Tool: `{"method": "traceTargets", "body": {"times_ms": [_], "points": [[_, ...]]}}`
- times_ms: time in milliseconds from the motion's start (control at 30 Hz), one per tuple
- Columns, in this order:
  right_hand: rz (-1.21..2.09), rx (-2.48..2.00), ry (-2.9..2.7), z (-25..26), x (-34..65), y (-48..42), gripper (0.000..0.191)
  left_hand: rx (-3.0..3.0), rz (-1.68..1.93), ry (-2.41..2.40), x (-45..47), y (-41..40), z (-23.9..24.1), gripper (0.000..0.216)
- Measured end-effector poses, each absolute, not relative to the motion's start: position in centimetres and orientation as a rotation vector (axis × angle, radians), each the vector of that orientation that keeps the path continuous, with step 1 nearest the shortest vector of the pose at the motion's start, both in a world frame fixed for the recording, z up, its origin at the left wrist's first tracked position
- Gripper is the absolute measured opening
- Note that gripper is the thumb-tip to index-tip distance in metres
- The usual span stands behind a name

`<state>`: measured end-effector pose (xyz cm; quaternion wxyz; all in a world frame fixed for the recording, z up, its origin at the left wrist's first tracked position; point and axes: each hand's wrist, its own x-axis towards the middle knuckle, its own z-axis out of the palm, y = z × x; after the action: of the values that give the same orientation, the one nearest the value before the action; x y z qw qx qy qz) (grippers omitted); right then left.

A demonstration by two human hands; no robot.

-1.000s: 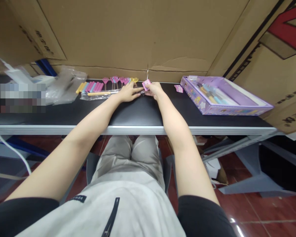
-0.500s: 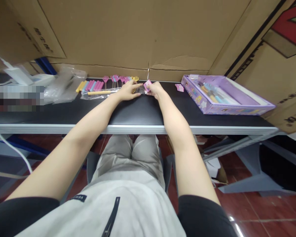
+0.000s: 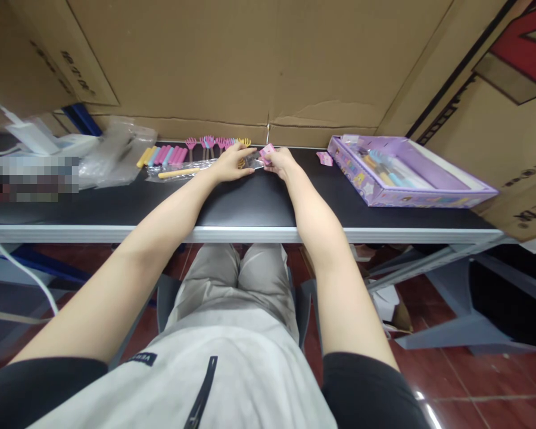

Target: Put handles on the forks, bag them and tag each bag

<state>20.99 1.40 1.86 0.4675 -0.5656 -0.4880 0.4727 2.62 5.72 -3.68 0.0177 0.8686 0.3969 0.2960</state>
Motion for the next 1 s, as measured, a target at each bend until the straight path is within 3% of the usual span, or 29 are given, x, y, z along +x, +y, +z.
{"method": "traceTargets", "body": {"times_ms": [1000], "points": [[1.21, -1.323, -1.223, 1.6, 21.2, 1.7, 0.027, 2.675, 0.961, 1.177, 2.4, 5.3, -3.4, 0.074]]}}
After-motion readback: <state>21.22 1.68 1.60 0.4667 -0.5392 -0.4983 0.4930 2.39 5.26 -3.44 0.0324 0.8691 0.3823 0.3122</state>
